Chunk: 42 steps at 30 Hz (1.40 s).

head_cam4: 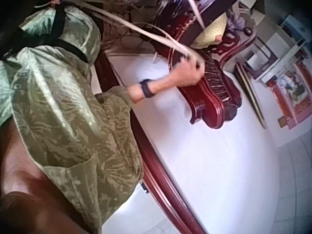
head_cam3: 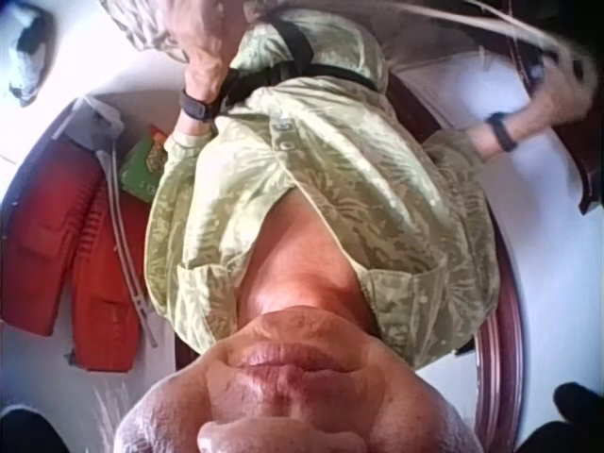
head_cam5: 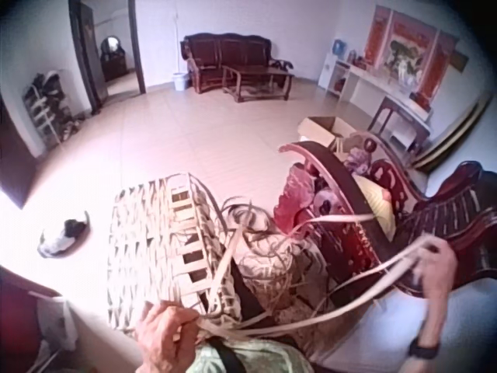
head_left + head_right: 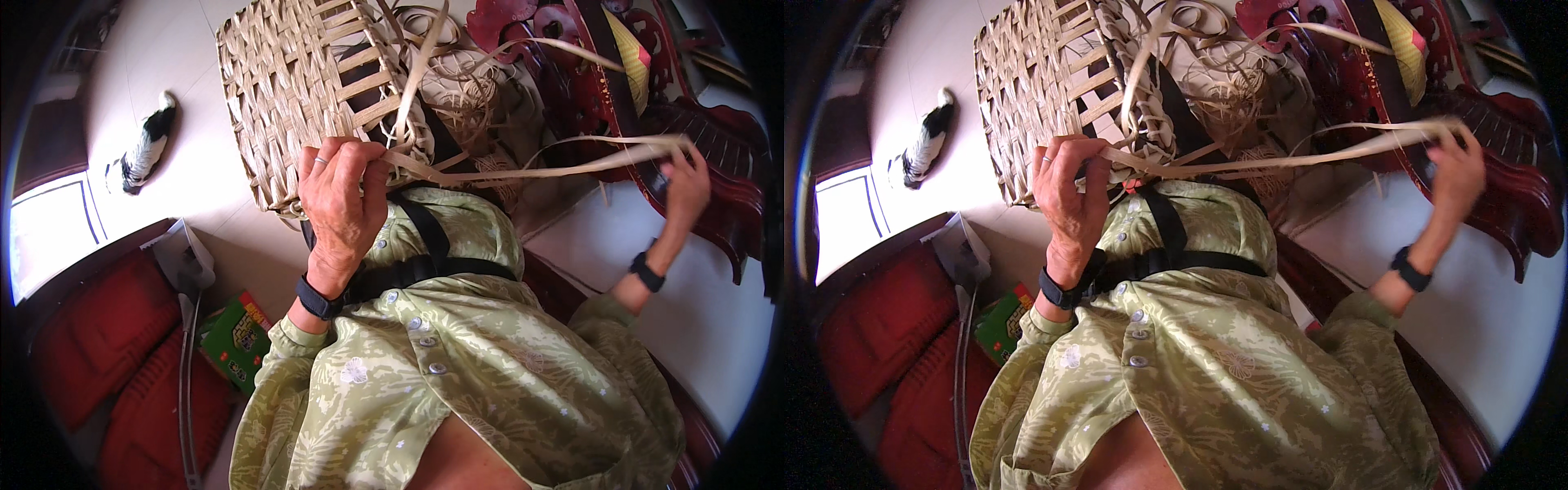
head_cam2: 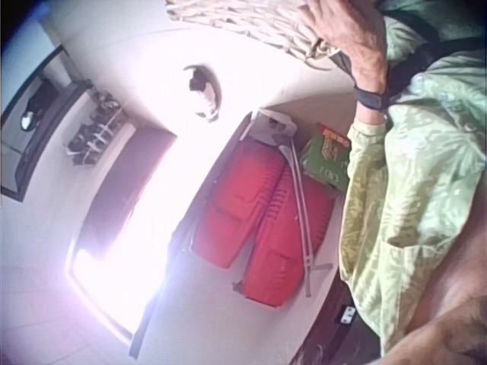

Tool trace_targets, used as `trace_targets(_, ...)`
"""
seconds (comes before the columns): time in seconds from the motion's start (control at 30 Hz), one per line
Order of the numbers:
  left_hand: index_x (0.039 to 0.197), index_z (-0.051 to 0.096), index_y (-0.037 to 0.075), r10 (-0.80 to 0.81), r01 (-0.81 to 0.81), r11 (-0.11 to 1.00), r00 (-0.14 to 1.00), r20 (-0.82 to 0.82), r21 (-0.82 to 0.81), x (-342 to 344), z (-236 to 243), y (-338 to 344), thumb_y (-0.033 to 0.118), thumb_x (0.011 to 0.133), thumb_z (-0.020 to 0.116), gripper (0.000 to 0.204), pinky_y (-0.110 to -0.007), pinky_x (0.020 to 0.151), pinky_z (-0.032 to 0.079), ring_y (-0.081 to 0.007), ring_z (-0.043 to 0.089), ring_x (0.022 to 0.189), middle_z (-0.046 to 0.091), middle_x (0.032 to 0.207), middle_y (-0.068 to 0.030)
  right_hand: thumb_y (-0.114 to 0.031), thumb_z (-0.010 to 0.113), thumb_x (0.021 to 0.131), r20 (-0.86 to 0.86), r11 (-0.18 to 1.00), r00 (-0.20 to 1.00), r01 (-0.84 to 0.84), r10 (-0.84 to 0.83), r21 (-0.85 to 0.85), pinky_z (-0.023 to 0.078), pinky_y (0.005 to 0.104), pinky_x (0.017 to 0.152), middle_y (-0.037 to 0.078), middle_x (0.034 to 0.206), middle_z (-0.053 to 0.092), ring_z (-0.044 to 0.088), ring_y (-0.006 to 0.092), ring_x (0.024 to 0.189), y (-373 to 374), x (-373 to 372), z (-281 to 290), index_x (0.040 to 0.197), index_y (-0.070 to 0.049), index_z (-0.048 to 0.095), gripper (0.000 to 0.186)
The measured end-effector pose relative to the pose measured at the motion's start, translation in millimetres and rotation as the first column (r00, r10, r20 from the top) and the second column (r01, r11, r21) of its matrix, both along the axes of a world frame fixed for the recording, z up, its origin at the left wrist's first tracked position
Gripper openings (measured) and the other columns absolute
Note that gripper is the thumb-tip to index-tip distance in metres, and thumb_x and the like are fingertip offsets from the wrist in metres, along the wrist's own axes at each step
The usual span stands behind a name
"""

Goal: The person weaves a basket using light-colored flexible strips by hand, threading the strips through the existing woven structure and tucking them in to secure the rim.

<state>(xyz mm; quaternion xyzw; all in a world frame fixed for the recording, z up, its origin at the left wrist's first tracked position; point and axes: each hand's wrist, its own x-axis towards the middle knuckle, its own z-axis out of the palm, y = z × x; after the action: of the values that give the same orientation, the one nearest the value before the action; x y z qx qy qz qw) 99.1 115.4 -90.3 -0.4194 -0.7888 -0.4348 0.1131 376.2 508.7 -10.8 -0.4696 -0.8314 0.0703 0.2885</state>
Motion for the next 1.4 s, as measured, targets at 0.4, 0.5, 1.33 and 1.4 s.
trace_targets(0.4,0.09,0.064,0.006,-0.006,0.006,1.0,1.0,0.004,0.0,-0.1,-0.8,1.8,-0.003,0.076,0.07,0.017,-0.036,0.07,0.039,-0.0246,0.059,0.074,0.062,0.079,-0.006,-0.036,0.071,0.088,-0.068,0.497,0.632,-0.667,0.772,-0.555,0.052,0.0426,0.058,0.014,0.068,0.067,0.068,0.0374,0.067,-267.5,-166.8,-100.4,0.081,-0.006,0.071,0.031)
trace_targets(0.5,0.09,0.064,0.006,0.001,-0.001,1.0,1.0,-0.005,-0.008,0.9,-2.0,1.5,-0.003,0.076,0.07,0.017,-0.036,0.069,0.039,-0.0245,0.059,0.074,0.063,0.079,-0.0061,-0.014,0.069,0.088,-0.449,0.295,0.662,-0.704,0.6,-0.646,0.052,0.0347,0.059,0.011,0.071,0.07,0.066,0.024,0.059,-236.2,-155.5,-86.0,0.091,-0.004,0.074,0.012)
trace_targets(1.33,0.089,0.064,0.007,0.031,-0.031,0.999,0.999,0.005,-0.019,4.4,0.9,1.1,-0.003,0.076,0.071,0.018,-0.036,0.07,0.039,-0.0244,0.058,0.074,0.062,0.079,-0.0055,-0.033,0.064,0.093,-0.343,0.234,0.777,-0.521,0.528,-0.821,0.044,0.0285,0.048,0.006,0.071,0.068,0.061,0.0137,0.055,-220.4,-148.2,-70.7,0.089,-0.008,0.072,0.027)
trace_targets(1.4,0.089,0.063,0.007,0.035,-0.035,0.999,0.999,0.006,-0.01,3.0,3.0,1.6,-0.003,0.076,0.07,0.018,-0.036,0.07,0.039,-0.0242,0.058,0.074,0.061,0.079,-0.0054,-0.024,0.055,0.099,-0.688,0.227,0.724,-0.663,-0.05,-0.714,0.035,0.0247,0.046,-0.001,0.061,0.052,0.044,0.0088,0.05,-134.9,-102.6,-54.3,0.084,-0.006,0.063,0.025)
